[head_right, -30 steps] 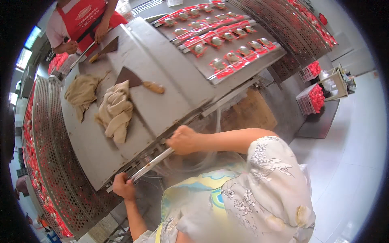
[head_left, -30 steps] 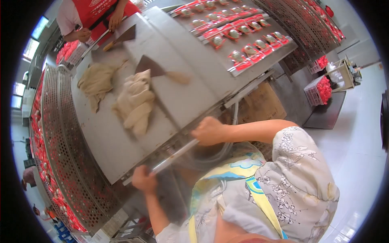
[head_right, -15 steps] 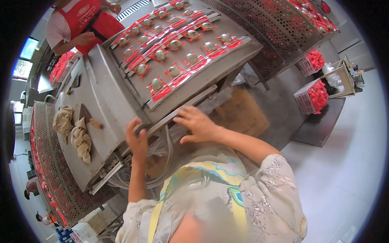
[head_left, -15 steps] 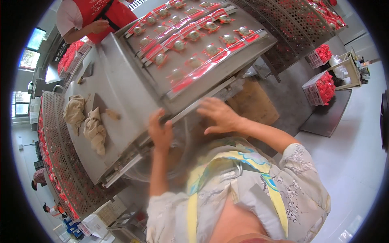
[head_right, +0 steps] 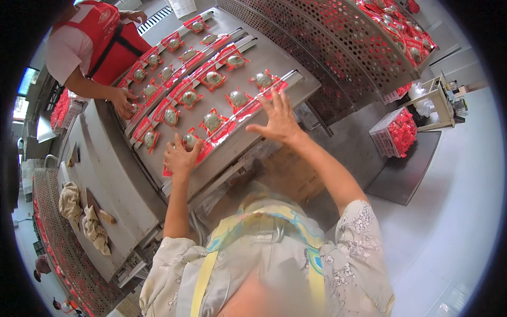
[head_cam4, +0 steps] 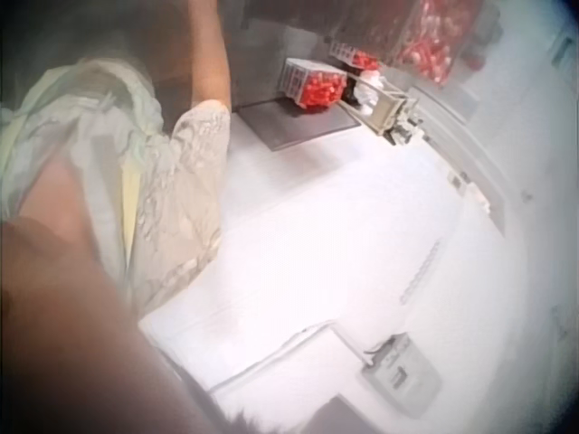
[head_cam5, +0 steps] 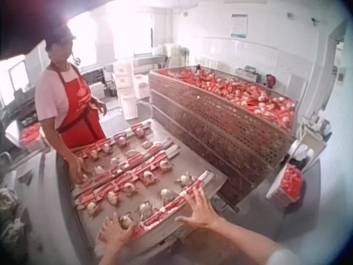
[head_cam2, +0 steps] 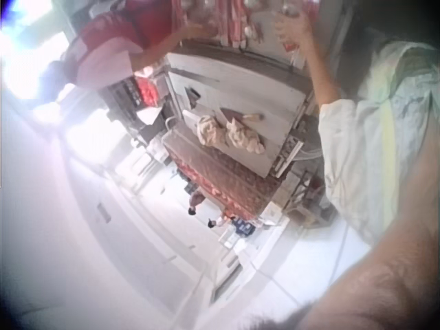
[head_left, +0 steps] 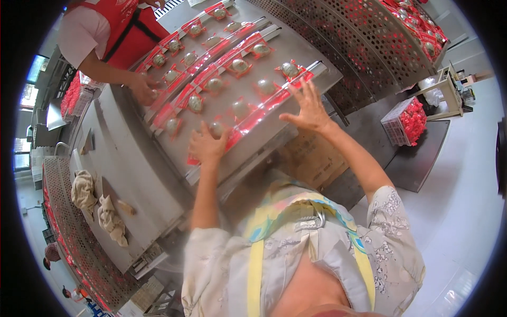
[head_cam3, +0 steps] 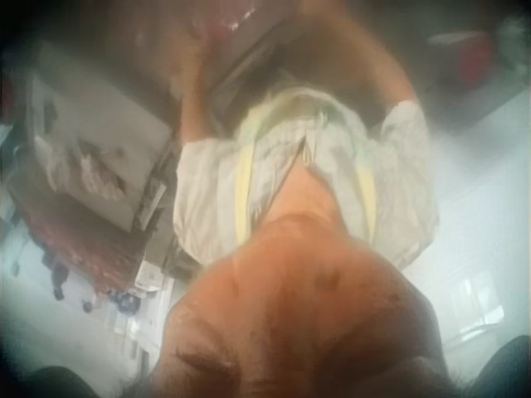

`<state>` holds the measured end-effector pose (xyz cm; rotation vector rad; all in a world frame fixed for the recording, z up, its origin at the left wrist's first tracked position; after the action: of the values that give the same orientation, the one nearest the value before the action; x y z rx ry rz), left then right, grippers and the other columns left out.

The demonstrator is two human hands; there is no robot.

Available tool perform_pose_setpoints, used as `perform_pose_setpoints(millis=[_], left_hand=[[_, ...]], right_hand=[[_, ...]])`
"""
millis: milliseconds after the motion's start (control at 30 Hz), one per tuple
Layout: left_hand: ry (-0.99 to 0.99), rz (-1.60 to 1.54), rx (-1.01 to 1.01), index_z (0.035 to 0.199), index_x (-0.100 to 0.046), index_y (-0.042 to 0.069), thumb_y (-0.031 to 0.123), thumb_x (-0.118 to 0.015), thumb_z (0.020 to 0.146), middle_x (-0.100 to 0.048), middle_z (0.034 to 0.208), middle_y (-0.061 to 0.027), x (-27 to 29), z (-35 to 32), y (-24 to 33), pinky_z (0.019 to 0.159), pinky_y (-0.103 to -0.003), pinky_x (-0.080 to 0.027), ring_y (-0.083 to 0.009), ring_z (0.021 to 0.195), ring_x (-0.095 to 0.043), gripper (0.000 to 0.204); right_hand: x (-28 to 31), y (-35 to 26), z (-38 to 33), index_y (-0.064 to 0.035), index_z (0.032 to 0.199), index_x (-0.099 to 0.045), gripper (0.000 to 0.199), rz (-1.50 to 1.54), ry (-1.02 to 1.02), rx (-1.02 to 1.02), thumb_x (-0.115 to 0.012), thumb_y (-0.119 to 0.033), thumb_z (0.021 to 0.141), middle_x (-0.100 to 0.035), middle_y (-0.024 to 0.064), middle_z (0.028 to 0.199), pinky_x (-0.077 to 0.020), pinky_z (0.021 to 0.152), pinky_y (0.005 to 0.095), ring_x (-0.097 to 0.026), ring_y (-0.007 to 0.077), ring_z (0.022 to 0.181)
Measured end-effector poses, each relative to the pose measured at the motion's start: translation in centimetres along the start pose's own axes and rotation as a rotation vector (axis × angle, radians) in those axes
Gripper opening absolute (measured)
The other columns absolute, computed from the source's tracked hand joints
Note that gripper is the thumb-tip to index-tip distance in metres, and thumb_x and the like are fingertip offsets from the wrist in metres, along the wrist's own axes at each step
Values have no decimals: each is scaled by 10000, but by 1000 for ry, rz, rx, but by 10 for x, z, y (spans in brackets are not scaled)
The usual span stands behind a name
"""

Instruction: The person organizes and packs individually wrapped food items on an assembly line. They arrange the red packages onto metal slots, move a large metal tray, and then transfer the collected packages into a white plastic crate.

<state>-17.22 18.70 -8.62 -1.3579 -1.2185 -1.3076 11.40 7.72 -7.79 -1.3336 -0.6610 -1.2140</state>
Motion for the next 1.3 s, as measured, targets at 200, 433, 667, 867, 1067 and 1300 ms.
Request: perform_pose_setpoints(millis=[200,433,667,867,1067,1300], left_hand=[[-101,-150,3,1127,-578,116,617,-678,638,-474,1201,-161,12,26,13,872,-467,-415,-352,1127,-427,707],[95,-989,125,969,-597,22,317,-752,719,-588,816,-29,12,60,-9,614,-237,-444,-109,699,-550,416],[-443,-1635,245,1080,-539,48,212,-536,883,-585,855,-15,-29,47,10,613,-255,-460,-103,723,-562,256],[-541,-1850,294,1123,-526,38,222,-556,868,-585,866,-34,-38,53,68,619,-255,-458,-101,718,-556,316],[-409,-1815,172,1166,-513,28,233,-576,852,-585,876,-53,44,87,140,624,-255,-456,-99,713,-550,380],[-392,-1646,-331,1216,-498,16,245,-599,834,-586,888,-74,204,150,346,631,-256,-453,-96,707,-543,457]], right_hand=[[-32,18,106,-220,1337,-408,942,-112,-252,-141,-592,-760,588,-107,256,1454,-153,1056,553,-119,473,1315],[-65,-24,131,-172,1117,-606,634,159,-385,328,-749,-475,578,-367,204,1305,-376,963,465,-365,395,1194],[-105,-38,150,-39,1003,-636,437,1294,-881,-139,-661,-407,769,-623,78,948,-445,792,311,-549,149,894],[-90,-59,131,-8,1343,-369,787,1091,-1399,-259,-692,-387,735,-485,163,1280,-424,926,365,-497,250,1135],[33,-32,216,-85,921,-548,505,1037,-1086,66,-761,-429,619,-498,60,811,-442,586,331,-504,174,716],[282,132,276,-31,1250,-488,743,945,-589,58,-758,-363,643,-614,91,1051,-483,784,274,-594,148,932]])
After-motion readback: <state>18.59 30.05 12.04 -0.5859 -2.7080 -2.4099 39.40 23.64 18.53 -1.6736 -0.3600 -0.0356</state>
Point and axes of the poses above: each hand's wrist, its own z-axis towards the middle knuckle, its own x-axis out of the back of the hand, y = z × x, the point moved 4 cm from there along z, towards the middle knuckle
